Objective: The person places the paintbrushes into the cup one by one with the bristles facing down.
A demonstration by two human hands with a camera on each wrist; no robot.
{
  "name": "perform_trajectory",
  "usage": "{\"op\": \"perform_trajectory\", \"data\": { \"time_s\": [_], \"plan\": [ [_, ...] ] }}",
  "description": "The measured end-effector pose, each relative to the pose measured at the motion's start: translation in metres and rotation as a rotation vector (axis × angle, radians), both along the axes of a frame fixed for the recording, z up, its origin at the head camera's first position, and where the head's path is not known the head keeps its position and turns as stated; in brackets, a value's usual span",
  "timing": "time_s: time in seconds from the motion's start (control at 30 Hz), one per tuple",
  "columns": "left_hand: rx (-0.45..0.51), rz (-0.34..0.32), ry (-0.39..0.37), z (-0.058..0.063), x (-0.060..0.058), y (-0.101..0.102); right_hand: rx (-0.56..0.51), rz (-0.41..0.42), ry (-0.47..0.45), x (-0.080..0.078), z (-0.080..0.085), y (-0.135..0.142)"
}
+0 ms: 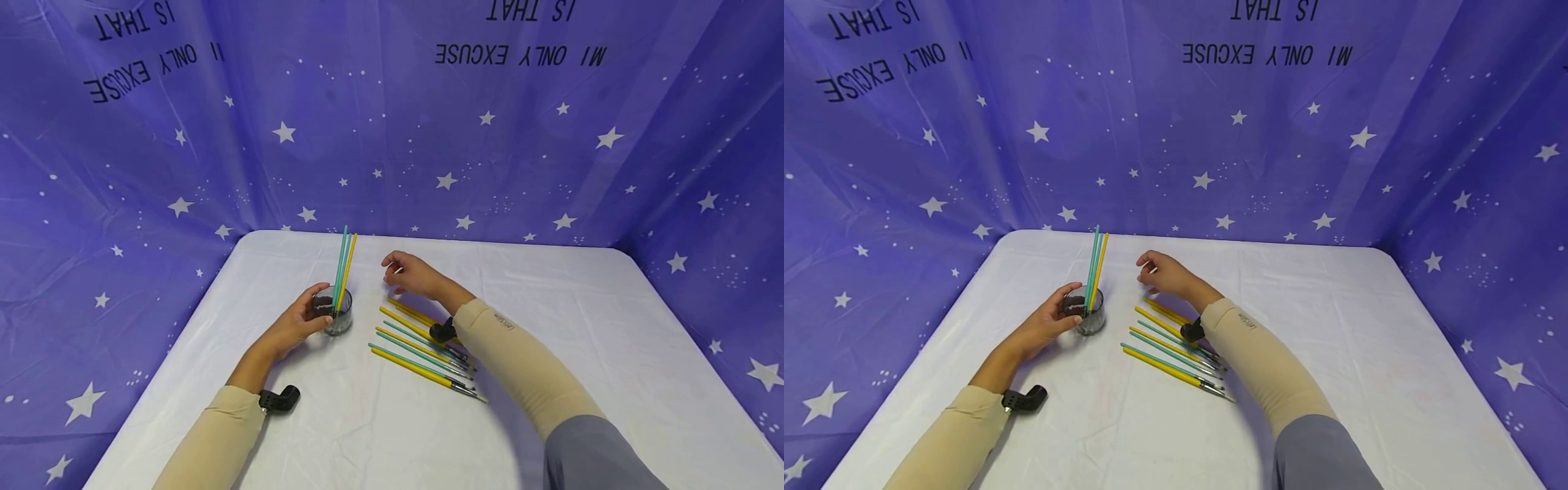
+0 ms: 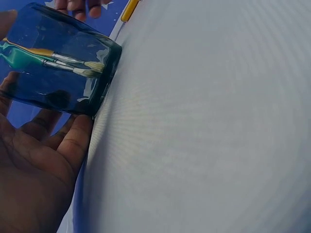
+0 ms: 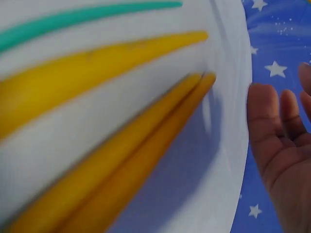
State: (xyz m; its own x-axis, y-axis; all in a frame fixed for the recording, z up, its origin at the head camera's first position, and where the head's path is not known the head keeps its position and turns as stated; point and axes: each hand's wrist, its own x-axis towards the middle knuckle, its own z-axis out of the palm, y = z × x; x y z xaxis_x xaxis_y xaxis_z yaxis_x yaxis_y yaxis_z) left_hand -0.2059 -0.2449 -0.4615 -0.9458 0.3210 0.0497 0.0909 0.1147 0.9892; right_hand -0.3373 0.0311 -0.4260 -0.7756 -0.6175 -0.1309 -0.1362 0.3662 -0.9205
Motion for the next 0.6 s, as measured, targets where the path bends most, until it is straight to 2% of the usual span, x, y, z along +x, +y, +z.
{"op": "perform_trajectory", "data": {
  "time_s": [0.17, 0.33, 0.4, 0.6],
  "plan": [
    [0.001, 0.002, -0.002, 0.000, -0.001, 0.000, 0.162, 0.059, 0.023, 0.001, 0.001, 0.010],
    [-0.009, 0.009, -0.007, 0.000, -0.001, -0.001, 0.297, 0.140, 0.089, 0.001, -0.001, 0.015],
    [-0.010, 0.009, -0.010, 0.000, -0.001, -0.001, 0.333, 0.168, 0.126, 0.001, -0.002, 0.015],
    [-0.007, 0.006, -0.015, -0.001, 0.000, -0.001, 0.392, 0.214, 0.160, 0.003, -0.004, 0.016]
  ]
}}
